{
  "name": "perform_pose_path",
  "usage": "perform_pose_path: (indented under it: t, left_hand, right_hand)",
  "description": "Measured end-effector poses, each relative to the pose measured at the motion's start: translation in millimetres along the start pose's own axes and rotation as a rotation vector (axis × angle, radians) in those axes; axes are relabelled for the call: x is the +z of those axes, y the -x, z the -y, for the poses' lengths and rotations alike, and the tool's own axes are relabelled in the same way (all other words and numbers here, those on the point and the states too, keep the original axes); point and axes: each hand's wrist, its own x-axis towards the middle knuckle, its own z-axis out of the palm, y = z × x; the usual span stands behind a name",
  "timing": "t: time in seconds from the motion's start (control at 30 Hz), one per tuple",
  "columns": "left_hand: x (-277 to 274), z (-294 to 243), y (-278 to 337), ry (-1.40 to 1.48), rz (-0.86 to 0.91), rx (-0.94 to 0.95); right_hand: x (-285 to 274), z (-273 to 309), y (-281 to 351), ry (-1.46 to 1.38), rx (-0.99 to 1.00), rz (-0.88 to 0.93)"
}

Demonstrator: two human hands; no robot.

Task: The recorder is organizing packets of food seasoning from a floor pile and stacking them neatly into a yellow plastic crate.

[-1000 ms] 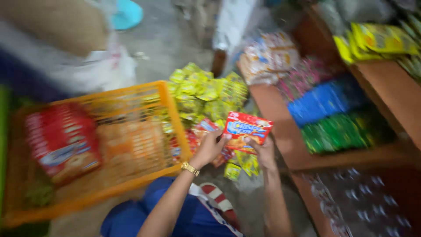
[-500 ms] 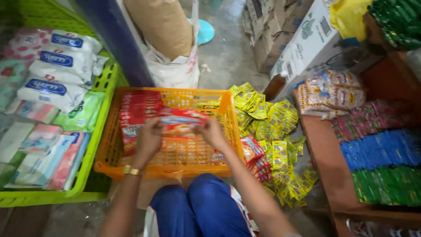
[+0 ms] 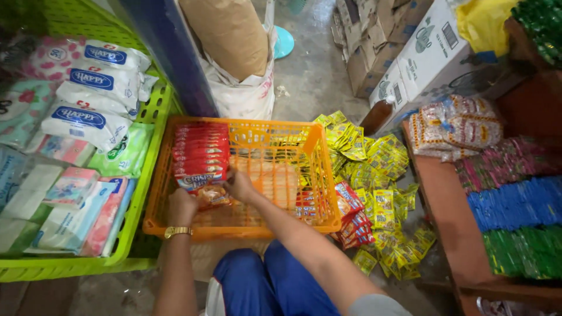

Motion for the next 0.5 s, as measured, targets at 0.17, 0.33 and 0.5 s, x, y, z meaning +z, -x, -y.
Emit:
perform_pose_path:
  t: [0.17, 0.33, 0.5]
  left_hand:
    - [-16.3, -18.7, 4.2, 0.009, 0.088, -0.034]
    - [-6.6, -13.8, -4.5, 0.048, 0.070, -0.004]
    - [-18.2, -26.0, 6.2, 0.019, 0.032, -0.019]
  right_hand:
    - [-7.3, 12.9, 9.2, -0.037, 0.022, 0.136]
    - [-6.2, 6.7, 12.1, 0.018, -0.084, 0.243]
    - [-21.8, 65.0, 34.5, 0.088, 0.107, -0.033]
